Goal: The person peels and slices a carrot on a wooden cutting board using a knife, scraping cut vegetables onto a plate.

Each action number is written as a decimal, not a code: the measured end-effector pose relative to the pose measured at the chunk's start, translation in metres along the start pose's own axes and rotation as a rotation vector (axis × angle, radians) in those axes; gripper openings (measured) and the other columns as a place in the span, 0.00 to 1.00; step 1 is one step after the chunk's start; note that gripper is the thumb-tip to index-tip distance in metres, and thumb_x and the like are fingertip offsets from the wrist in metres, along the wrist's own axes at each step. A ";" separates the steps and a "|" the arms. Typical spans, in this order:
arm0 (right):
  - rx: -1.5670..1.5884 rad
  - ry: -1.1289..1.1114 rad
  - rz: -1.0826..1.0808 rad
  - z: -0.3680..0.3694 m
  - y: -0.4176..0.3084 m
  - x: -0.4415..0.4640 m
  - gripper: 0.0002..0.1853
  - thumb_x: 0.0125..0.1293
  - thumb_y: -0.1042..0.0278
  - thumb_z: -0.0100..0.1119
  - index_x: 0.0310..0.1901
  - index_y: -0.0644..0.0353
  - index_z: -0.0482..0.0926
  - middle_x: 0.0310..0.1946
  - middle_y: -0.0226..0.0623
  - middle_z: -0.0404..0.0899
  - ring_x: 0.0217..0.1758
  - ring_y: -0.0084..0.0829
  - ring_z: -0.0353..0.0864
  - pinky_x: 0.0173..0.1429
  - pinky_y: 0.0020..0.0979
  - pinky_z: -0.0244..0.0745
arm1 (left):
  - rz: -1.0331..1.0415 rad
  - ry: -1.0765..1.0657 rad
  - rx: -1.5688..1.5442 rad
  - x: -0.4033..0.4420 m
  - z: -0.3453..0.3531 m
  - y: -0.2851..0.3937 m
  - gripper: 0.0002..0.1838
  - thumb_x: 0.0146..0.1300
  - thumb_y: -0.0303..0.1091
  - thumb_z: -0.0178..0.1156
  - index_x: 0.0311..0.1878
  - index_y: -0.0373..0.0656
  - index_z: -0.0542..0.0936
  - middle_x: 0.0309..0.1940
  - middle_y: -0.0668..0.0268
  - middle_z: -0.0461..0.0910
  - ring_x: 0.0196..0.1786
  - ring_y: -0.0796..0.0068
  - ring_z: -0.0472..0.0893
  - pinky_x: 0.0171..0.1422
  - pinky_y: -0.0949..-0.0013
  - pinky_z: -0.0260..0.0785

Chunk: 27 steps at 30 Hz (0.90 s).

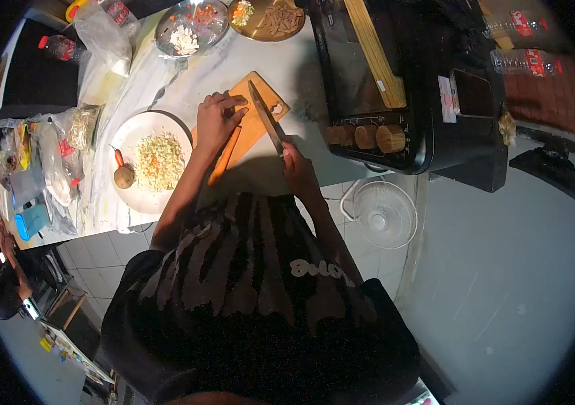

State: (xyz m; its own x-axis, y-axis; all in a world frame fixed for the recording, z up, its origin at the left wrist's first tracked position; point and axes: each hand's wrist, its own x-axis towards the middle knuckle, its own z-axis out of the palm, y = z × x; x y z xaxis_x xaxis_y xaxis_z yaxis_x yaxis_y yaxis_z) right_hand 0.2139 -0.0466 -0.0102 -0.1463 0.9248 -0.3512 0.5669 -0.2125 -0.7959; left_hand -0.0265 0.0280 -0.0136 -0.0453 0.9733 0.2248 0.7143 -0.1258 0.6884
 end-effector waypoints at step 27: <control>0.012 -0.550 -0.197 0.056 -0.106 0.005 0.18 0.79 0.58 0.44 0.57 0.63 0.73 0.32 0.50 0.76 0.36 0.45 0.79 0.45 0.39 0.73 | -0.437 0.511 0.097 -0.099 -0.123 -0.042 0.07 0.60 0.35 0.68 0.39 0.44 0.89 0.34 0.60 0.86 0.36 0.66 0.85 0.42 0.66 0.75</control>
State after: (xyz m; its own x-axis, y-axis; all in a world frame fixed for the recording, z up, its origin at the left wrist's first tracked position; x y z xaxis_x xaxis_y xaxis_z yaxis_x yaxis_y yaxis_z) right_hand 0.1076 -0.0374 0.0454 -0.6494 0.6479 -0.3982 0.4778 -0.0597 -0.8764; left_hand -0.1377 -0.0867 0.0203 -0.6514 0.7150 0.2538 0.6134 0.2994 0.7308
